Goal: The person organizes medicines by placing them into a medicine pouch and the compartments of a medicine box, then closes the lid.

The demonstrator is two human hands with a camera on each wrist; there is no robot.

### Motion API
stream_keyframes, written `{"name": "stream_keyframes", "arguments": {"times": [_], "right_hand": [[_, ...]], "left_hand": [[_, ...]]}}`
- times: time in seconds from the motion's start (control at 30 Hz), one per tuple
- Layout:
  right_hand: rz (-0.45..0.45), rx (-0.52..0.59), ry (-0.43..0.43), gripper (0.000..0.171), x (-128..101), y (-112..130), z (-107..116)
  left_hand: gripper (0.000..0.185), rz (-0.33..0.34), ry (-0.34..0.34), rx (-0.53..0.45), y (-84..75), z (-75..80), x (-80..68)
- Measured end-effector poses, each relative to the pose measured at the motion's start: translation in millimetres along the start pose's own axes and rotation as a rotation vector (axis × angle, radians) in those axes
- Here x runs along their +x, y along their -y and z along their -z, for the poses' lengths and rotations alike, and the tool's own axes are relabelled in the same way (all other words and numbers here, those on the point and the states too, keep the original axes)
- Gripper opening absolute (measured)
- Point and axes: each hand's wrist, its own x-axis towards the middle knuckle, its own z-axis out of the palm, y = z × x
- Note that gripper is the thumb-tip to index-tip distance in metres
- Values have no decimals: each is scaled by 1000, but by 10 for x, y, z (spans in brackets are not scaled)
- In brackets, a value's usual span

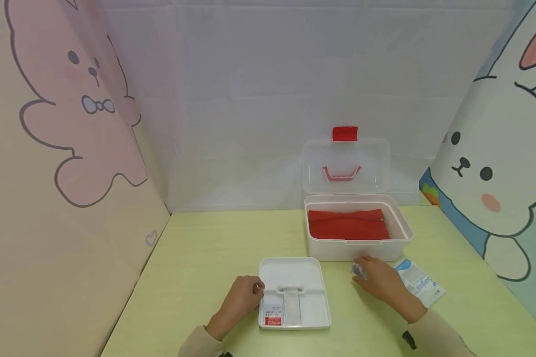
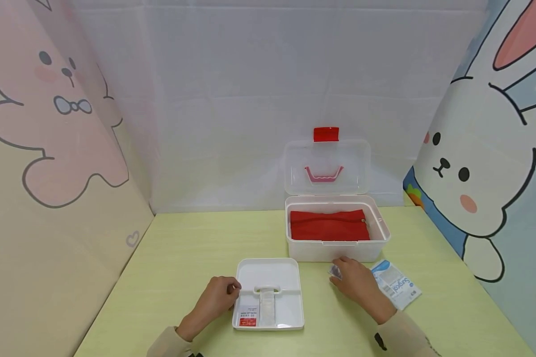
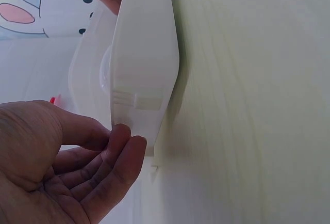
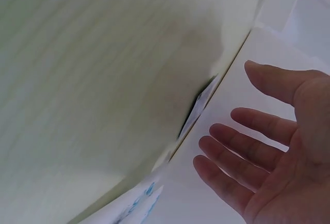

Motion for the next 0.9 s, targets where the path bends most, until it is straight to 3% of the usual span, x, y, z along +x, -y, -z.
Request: {"name": "stream_keyframes", "arguments": {"times": [0.3, 0.7, 0.9], "right_hand": [[10, 8, 26, 43, -30, -58, -48], [70, -55, -30, 28, -26, -72, -112], [121, -97, -76, 10, -18, -47, -139]], "left_hand": [[14, 6, 3, -9, -8, 0, -7], [15, 19, 10, -8, -7, -7, -2], [14, 7, 2, 2, -4, -9, -10]]}}
